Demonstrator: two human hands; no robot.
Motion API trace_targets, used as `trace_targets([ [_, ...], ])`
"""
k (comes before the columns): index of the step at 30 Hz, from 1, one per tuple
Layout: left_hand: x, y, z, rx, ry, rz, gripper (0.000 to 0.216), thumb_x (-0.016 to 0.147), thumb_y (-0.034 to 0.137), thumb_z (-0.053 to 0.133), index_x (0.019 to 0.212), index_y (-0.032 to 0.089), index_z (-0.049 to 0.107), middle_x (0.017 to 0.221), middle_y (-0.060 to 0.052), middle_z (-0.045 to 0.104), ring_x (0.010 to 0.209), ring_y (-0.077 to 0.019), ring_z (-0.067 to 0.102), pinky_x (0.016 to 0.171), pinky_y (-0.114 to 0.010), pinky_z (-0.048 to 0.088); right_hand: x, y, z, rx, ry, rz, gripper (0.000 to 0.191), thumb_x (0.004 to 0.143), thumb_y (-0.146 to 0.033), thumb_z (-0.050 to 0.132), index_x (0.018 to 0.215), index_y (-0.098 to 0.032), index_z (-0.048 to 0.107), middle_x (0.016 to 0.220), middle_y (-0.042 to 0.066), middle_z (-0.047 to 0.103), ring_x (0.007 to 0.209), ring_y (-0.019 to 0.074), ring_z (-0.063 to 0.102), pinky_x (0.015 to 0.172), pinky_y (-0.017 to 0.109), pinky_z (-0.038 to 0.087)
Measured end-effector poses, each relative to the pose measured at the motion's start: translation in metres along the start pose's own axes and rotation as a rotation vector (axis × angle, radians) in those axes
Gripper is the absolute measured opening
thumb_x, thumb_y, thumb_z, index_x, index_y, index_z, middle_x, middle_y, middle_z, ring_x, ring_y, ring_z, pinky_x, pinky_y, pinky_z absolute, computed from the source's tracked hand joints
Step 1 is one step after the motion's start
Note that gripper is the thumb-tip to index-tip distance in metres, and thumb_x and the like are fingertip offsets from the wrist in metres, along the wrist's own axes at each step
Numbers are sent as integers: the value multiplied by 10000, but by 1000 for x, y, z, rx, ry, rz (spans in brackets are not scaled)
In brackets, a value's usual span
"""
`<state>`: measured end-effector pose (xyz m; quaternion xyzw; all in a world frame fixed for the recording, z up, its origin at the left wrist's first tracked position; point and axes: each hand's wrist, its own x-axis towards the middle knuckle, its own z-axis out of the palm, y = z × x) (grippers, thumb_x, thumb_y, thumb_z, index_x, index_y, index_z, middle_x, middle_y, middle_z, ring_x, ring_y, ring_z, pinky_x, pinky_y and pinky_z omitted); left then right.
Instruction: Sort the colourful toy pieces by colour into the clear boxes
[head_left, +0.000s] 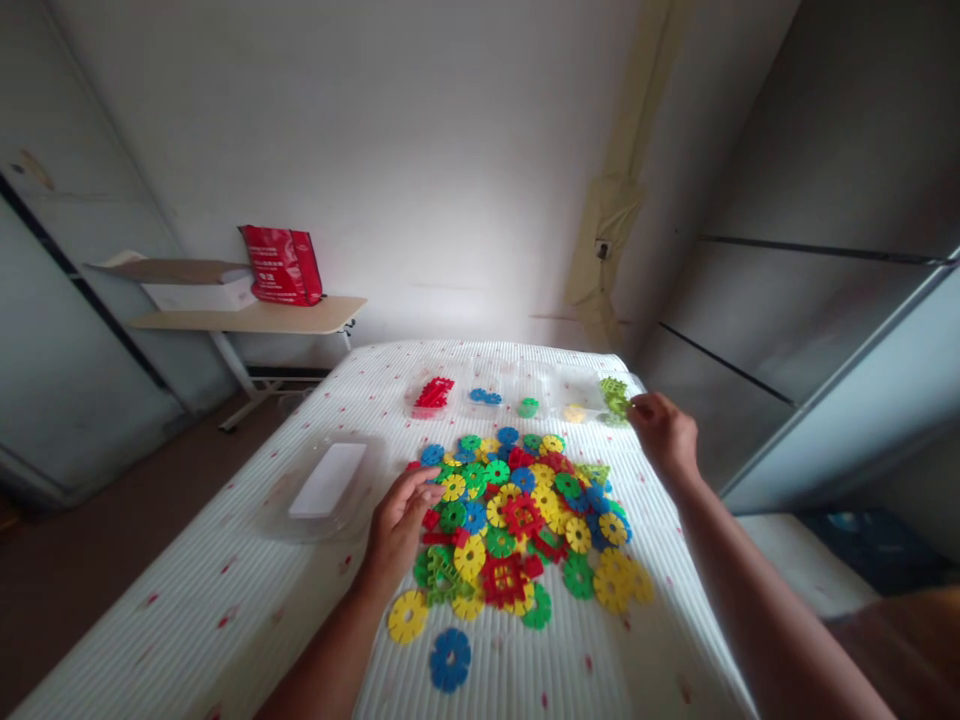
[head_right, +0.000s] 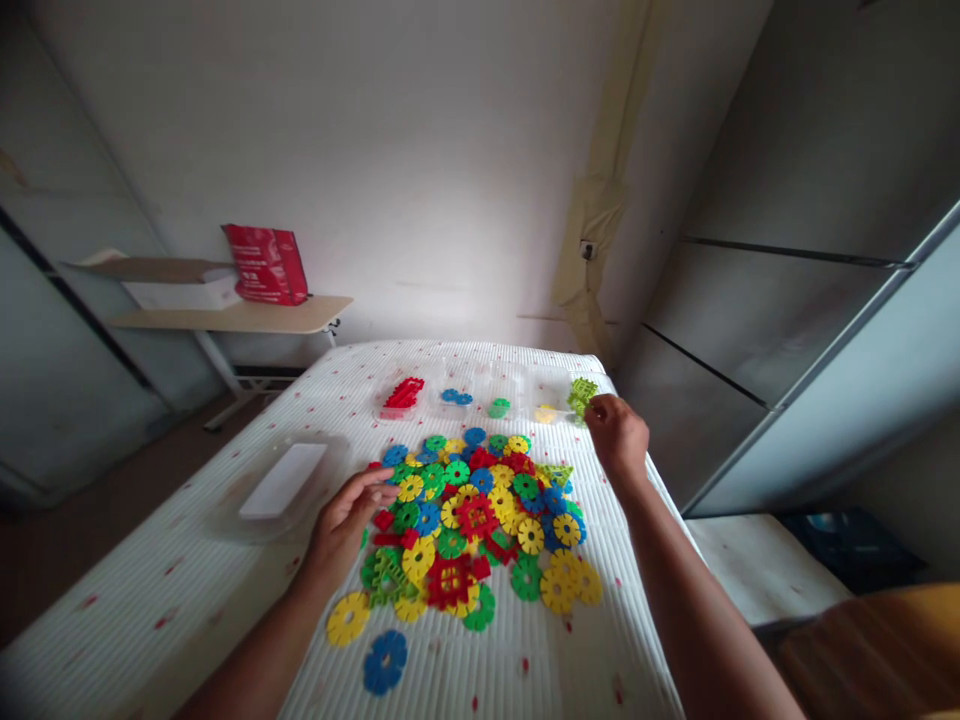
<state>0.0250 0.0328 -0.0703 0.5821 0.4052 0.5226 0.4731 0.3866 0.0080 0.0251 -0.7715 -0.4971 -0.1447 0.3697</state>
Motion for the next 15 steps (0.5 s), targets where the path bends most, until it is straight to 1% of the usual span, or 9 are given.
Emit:
trace_targets([
  [2,1,-1,0,7,-2,-2,427,784,454,544,1074,143,580,870,-72,673,840,-201,648,811,-337,511,22,18,1,-156,21,5,208,748,-251,494,820,-168,670,860,84,680,698,180,586,580,255,350],
  [4,1,-2,-1,17,-7,1,420,788,447,541,1078,145,579,869,-72,674,840,-202,649,806,-339,514,37,27,6,-274,-5,5,235,773,-246,468,853,-168,674,905,97,667,690,170,568,541,252,302],
  [8,1,0,-1,27,10,4,410,778,434,547,1062,141,590,862,-76,674,835,-210,651,799,-346,518,47,30,21,-442,-95,-34,269,807,-226,439,921,-151,670,932,121,647,724,173,557,521,259,248],
  [10,1,2,0,33,28,0,400,771,426,551,1047,140,597,848,-73,674,818,-207,651,793,-344,520,47,28,28,-476,-158,-91,263,810,-249,455,916,-143,672,932,126,642,767,187,558,530,259,251],
  [12,0,4,1,37,37,-2,394,763,422,554,1034,141,602,831,-70,673,800,-203,651,787,-342,523,45,27,33,-459,-212,-100,271,809,-311,475,898,-154,676,932,115,640,774,190,557,533,256,257],
  [13,0,5,1,39,39,-3,394,760,423,554,1029,140,604,823,-68,672,791,-202,651,783,-343,523,44,27,34,-437,-216,-69,284,812,-343,472,887,-163,679,928,105,641,756,183,556,531,253,258],
  [15,0,6,1,49,35,-5,397,761,426,549,1030,139,604,821,-68,672,781,-198,650,783,-344,523,43,28,34,-392,-170,33,314,826,-367,439,872,-177,685,913,88,644,697,161,548,524,249,254],
])
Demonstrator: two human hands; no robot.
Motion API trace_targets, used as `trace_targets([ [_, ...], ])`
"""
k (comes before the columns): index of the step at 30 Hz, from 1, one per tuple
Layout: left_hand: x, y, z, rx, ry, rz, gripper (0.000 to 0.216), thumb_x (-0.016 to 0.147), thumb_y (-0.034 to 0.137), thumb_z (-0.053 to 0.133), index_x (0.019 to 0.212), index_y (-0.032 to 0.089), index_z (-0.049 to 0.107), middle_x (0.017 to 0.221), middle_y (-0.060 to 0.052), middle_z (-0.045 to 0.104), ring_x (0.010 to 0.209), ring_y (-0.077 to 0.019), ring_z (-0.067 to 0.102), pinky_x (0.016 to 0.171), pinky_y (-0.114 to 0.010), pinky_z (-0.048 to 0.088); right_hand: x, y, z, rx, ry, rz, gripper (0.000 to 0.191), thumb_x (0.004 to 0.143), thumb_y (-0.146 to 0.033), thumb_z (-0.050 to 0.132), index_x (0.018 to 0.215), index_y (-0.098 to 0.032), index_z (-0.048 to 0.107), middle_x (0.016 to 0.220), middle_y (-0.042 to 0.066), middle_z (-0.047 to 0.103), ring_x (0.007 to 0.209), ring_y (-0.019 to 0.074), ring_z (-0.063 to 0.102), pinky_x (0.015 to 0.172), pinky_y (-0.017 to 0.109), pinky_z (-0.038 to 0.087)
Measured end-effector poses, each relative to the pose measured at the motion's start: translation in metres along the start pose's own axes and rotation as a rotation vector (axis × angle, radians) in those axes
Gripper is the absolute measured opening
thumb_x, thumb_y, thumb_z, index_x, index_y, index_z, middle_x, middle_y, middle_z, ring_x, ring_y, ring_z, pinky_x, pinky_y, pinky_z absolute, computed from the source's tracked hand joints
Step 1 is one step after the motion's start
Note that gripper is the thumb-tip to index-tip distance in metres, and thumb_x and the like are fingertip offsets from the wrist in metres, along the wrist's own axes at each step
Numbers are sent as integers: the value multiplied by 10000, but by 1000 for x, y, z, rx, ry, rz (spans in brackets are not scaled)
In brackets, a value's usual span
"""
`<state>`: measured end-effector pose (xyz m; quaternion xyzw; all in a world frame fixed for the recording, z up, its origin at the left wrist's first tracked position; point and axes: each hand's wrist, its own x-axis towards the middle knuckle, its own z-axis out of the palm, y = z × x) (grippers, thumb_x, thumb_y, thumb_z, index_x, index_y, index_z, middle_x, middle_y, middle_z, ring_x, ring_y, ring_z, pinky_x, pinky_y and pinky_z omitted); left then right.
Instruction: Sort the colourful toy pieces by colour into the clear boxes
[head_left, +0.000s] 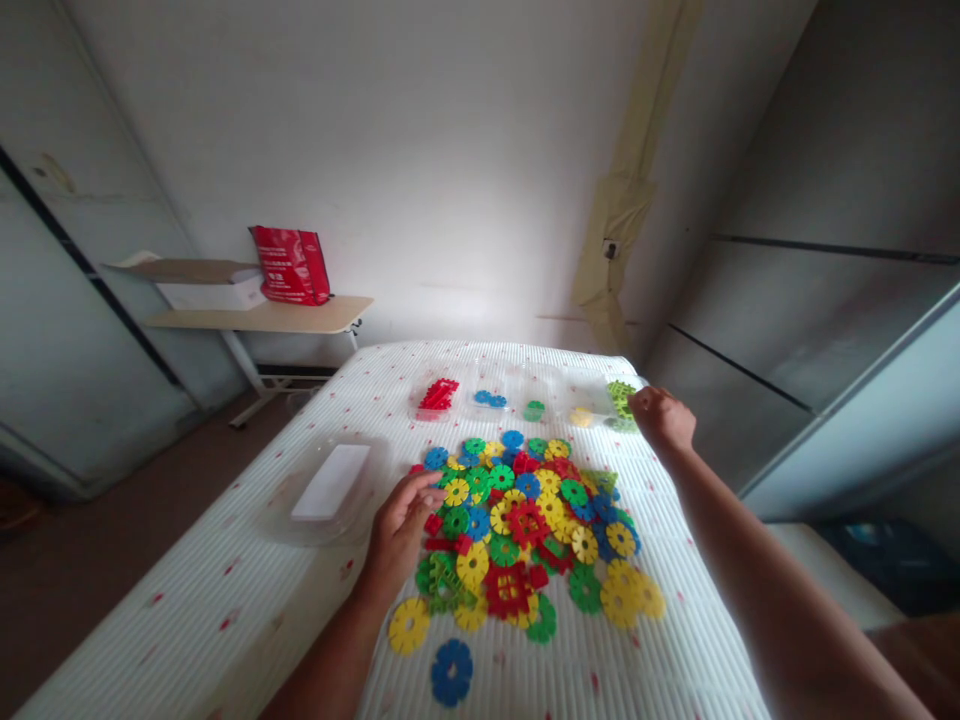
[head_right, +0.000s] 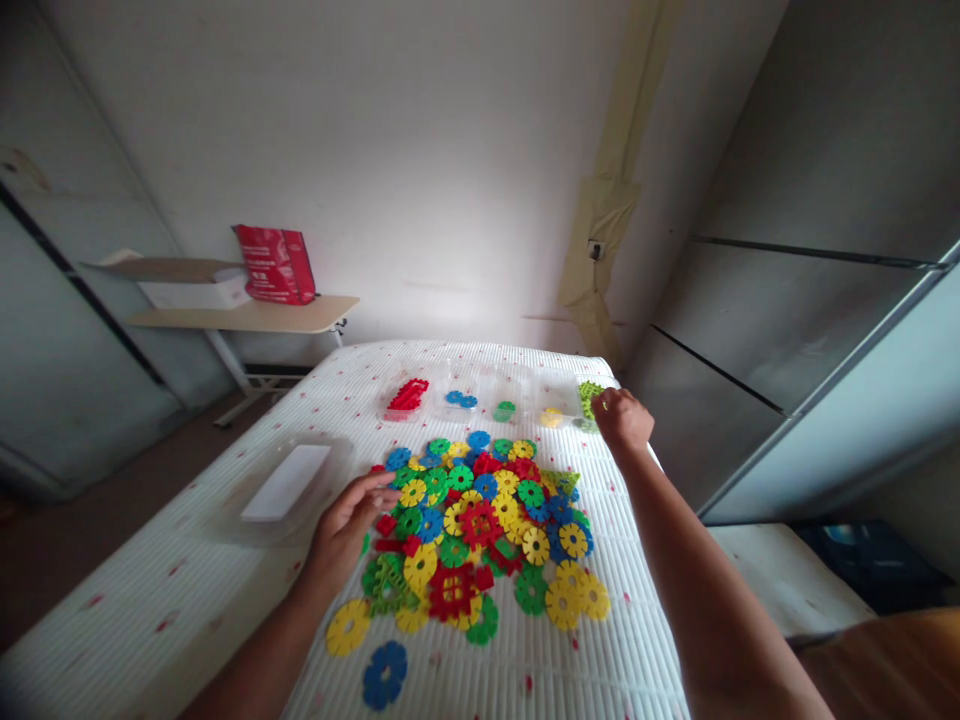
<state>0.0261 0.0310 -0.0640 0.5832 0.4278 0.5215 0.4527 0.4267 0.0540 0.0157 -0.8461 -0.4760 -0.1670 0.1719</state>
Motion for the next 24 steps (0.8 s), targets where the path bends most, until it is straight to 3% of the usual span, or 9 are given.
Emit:
trace_targets([
  [7,1,-6,-3,16,-38,18,394,792,414,531,1073,143,583,843,-66,673,798,-190,650,780,-324,516,-2,19,-15,85,141,145,315,805,-314,421,881,-190,700,890,84,650,641,145,517,522,246,258],
  [11,1,-5,-3,20,-13,34,379,805,405,514,1072,144,581,873,-78,676,805,-190,649,755,-315,517,-20,12,-19,187,164,72,292,795,-323,444,836,-181,696,856,75,665,631,153,543,533,249,313],
  [14,0,-1,-2,15,32,42,361,813,401,497,1044,140,588,891,-84,674,813,-189,649,740,-310,518,-49,-12,-18,422,85,-164,254,789,-334,485,810,-170,677,794,58,678,652,159,588,580,245,393],
  [17,1,-2,-2,25,61,48,339,820,383,490,1037,142,589,882,-75,669,808,-178,647,743,-299,513,-89,-49,-23,697,-97,-433,236,816,-346,497,852,-173,653,775,46,682,642,148,613,585,233,444],
  [20,2,-7,-3,41,56,51,321,829,355,484,1051,149,588,923,-79,665,814,-171,644,733,-286,512,-135,-90,-36,775,-290,-799,197,859,-265,459,894,-193,639,839,49,679,726,142,620,658,239,470],
  [24,3,-10,-5,51,48,76,315,834,342,473,1052,150,594,921,-78,664,818,-170,641,740,-287,511,-185,-136,-52,688,-399,-1200,163,852,-167,454,832,-196,614,789,37,649,763,135,582,683,235,447],
])
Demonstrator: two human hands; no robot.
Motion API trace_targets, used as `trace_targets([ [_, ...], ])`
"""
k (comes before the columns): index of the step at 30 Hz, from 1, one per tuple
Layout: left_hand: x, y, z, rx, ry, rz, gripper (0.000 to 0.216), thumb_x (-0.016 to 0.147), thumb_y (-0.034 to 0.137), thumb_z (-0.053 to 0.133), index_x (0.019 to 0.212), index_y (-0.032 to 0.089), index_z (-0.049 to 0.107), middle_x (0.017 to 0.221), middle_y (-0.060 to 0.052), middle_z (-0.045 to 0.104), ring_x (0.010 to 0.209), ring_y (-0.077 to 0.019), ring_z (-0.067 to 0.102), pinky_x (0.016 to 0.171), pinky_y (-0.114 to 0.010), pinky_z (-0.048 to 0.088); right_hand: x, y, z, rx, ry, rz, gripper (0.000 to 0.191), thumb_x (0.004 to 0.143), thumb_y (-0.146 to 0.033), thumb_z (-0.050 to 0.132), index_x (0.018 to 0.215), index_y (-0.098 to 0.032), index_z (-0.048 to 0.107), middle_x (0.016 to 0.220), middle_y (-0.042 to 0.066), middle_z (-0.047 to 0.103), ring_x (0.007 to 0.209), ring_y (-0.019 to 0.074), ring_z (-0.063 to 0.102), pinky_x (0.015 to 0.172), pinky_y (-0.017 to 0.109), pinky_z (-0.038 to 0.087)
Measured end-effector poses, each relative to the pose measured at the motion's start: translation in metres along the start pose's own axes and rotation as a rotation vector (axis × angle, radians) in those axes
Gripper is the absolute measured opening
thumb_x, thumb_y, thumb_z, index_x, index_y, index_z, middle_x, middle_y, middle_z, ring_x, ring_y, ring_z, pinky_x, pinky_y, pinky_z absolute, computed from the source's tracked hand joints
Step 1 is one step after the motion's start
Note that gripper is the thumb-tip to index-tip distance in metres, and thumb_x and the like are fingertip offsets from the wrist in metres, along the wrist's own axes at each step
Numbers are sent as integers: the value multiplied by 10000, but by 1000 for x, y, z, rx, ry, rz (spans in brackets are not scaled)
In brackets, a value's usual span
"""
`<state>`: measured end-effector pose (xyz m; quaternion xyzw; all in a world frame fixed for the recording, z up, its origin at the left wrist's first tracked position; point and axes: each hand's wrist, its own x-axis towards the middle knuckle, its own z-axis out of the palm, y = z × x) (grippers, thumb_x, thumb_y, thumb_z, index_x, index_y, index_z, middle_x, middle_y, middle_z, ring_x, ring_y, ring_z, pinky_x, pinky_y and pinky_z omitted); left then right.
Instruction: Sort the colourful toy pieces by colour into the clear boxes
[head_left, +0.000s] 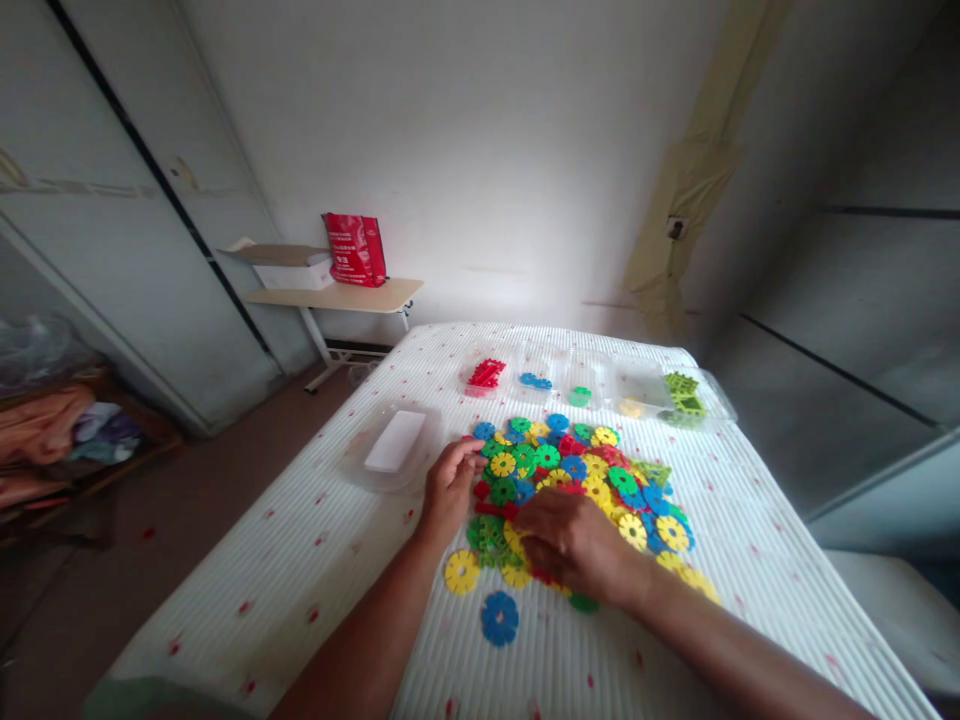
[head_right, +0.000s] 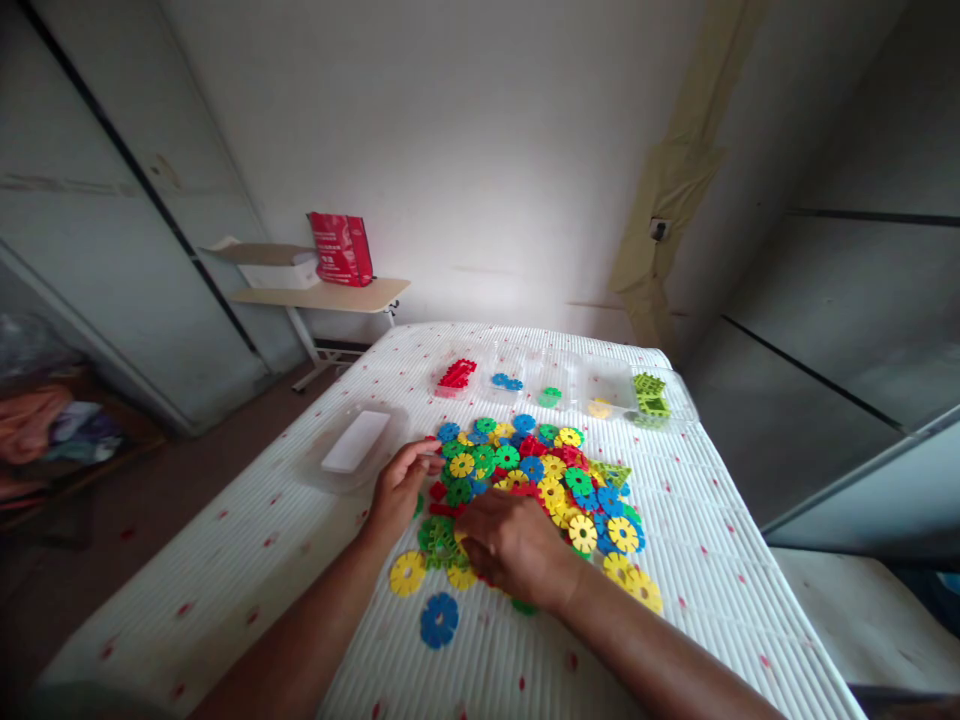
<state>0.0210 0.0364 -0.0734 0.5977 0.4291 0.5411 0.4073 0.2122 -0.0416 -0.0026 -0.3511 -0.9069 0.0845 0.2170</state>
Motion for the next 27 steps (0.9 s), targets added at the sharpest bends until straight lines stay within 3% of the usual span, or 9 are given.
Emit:
trace_targets([
  [4,1,2,0,9,22,-27,312,818,334,474,1032,146,602,877,-69,674,779,-166,650,719,-285,518,14,-23,33,-174,-106,-22,81,835,-225,517,813,-175,577,807,48,626,779,162,551,651,255,433],
  [8,1,6,1,10,25,-50,331,807,359,479,1024,143,604,867,-73,681,781,-178,657,706,-290,525,17,-22,62,-322,-72,-9,126,864,-200,484,766,-166,555,760,45,591,725,169,528,579,264,404],
  [13,1,9,-1,21,13,-59,379,797,412,488,1029,135,603,849,-80,682,760,-191,658,710,-310,529,14,-20,64,-385,-17,-52,122,869,-159,458,772,-165,531,718,30,580,649,161,510,544,268,377],
  [18,2,6,-2,18,12,-60,433,785,458,499,1042,124,598,825,-85,684,758,-201,656,737,-332,526,14,-19,40,-256,68,50,119,852,-137,441,781,-177,528,703,18,593,627,134,525,546,234,372],
  [21,2,7,-2,8,20,-79,447,771,469,521,1045,124,594,870,-95,685,805,-211,656,761,-338,524,12,-5,10,-124,165,168,127,832,-133,447,778,-181,551,682,6,596,603,107,532,554,203,373],
  [23,2,7,-2,-7,22,-82,465,762,486,528,1046,123,591,919,-107,682,840,-220,656,763,-343,527,4,17,-19,-58,290,312,134,834,-159,453,824,-188,584,708,3,619,612,102,548,570,193,386],
  [27,2,8,-2,-10,22,-91,454,764,481,534,1041,126,592,898,-103,688,837,-225,665,753,-345,536,-31,88,-85,-113,653,768,195,796,-303,506,875,-184,639,731,26,667,608,133,579,566,219,408],
])
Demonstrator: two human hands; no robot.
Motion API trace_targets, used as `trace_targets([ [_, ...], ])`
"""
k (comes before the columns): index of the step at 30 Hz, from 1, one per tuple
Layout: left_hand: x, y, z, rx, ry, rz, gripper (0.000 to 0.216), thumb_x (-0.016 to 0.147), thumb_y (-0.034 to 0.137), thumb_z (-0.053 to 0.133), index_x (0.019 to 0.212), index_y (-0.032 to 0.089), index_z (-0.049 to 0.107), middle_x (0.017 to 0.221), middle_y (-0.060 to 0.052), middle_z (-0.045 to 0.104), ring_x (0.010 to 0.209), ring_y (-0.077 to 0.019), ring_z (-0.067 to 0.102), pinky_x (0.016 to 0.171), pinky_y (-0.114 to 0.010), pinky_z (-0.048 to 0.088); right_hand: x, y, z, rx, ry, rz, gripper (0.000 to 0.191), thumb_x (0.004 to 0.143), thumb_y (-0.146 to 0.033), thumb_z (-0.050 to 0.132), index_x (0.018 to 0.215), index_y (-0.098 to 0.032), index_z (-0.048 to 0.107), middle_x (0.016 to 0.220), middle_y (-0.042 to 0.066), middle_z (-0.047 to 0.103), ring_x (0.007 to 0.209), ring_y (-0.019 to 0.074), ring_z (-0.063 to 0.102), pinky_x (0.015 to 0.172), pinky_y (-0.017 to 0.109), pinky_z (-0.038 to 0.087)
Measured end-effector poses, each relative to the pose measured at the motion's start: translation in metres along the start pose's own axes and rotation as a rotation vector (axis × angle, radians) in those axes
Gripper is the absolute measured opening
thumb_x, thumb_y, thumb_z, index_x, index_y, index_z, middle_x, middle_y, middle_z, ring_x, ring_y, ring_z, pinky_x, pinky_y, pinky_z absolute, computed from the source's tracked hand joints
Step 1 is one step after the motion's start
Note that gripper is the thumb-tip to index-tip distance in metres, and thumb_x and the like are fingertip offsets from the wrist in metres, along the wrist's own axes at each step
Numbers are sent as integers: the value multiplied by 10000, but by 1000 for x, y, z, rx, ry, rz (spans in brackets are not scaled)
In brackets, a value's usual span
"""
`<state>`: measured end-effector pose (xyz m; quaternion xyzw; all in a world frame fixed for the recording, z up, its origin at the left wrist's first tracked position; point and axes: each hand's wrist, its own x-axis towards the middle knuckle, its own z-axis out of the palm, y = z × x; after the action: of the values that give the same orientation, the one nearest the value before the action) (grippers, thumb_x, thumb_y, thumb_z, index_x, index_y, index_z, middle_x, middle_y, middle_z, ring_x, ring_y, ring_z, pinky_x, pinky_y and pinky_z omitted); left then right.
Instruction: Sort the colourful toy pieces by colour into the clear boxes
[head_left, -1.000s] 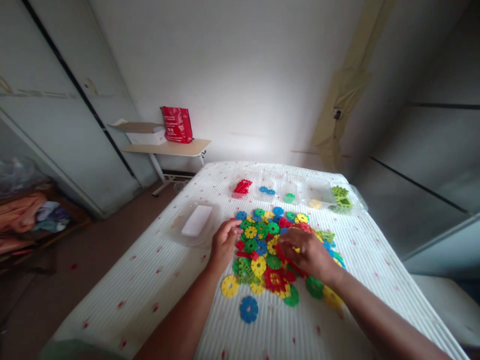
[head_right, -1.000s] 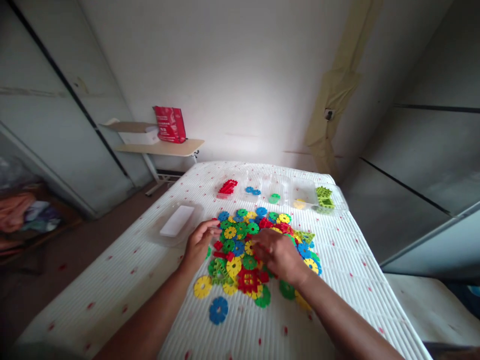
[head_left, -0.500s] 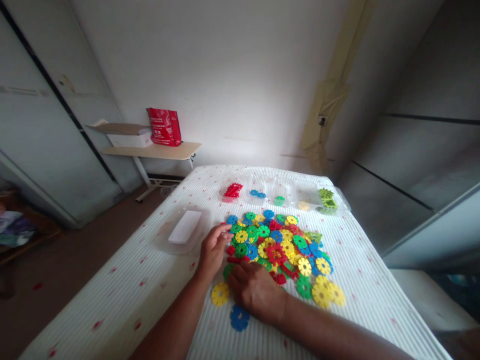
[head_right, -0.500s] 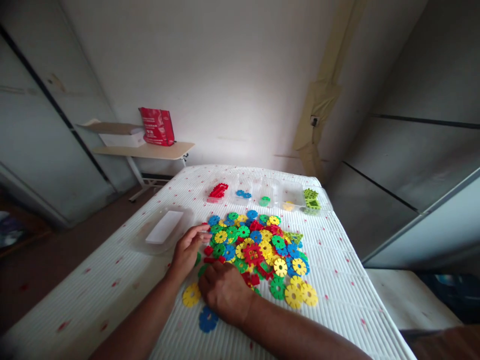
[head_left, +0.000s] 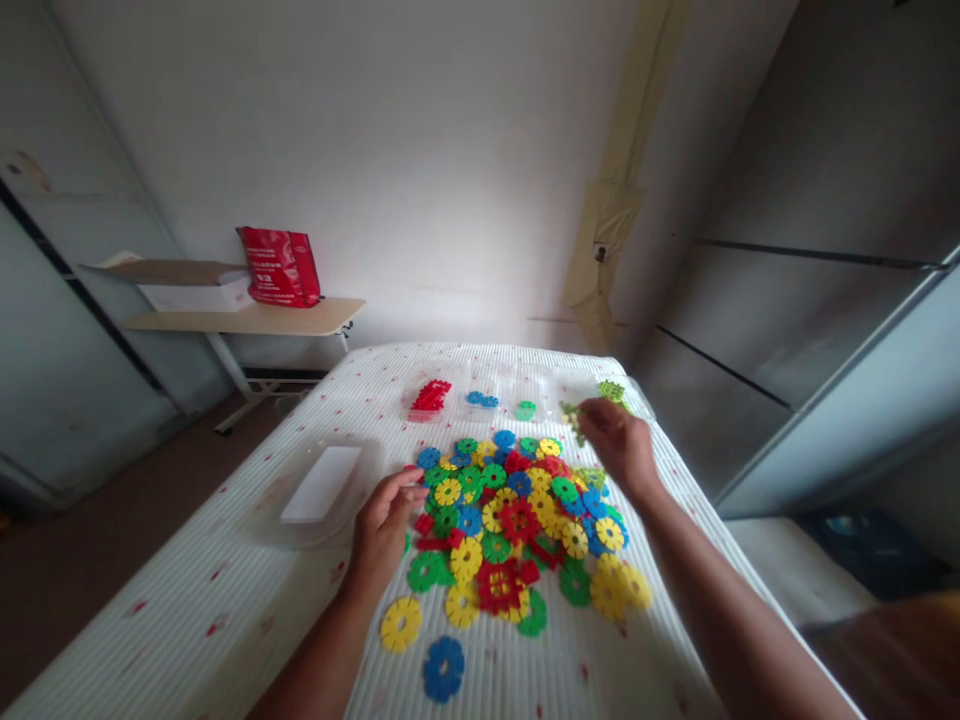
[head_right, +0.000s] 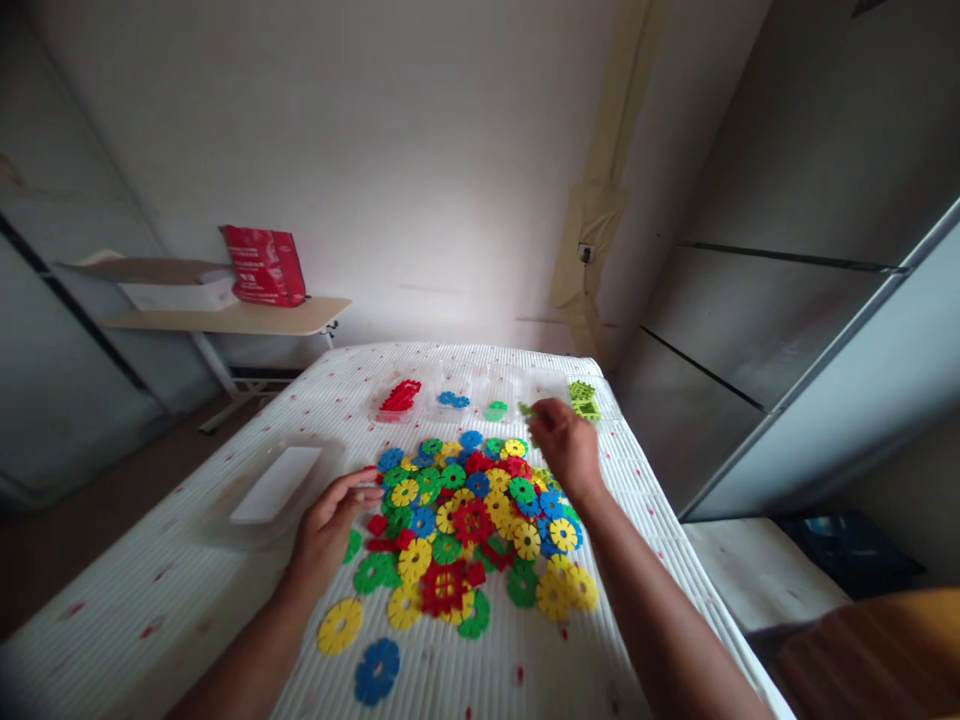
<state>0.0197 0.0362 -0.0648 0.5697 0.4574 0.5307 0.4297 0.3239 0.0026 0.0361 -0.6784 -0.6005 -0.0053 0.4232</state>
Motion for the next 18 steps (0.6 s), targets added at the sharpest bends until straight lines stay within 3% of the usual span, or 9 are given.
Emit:
trace_targets([
  [1,0,0,0,3,1,-4,449,761,479,538,1036,128,596,865,-95,692,816,-223,669,743,-343,540,15,20,-10,-102,114,99,203,764,-307,527,869,-189,654,737,32,676,629,147,585,580,230,406],
  [3,1,-2,1,3,5,-9,451,753,482,547,1029,130,602,818,-84,693,780,-220,674,716,-338,547,39,57,-26,-310,219,249,238,727,-305,534,883,-196,678,759,51,689,670,172,589,591,246,388],
  [7,1,-6,2,16,11,-10,442,761,469,542,1035,127,604,814,-84,690,778,-215,673,687,-324,552,67,104,-32,-524,197,399,309,734,-291,490,957,-209,686,836,86,691,677,179,580,568,256,339],
  [13,-1,-6,1,89,10,48,371,800,408,499,1034,140,604,931,-92,676,812,-192,662,719,-305,543,77,124,-18,-628,82,397,337,769,-298,451,1002,-200,673,909,108,673,713,185,568,557,252,317],
  [18,-1,-6,2,145,-20,98,326,820,370,473,1034,161,600,974,-87,661,815,-183,653,727,-302,542,58,118,-13,-597,146,267,303,800,-317,432,886,-176,686,877,94,675,691,164,566,550,239,307],
])
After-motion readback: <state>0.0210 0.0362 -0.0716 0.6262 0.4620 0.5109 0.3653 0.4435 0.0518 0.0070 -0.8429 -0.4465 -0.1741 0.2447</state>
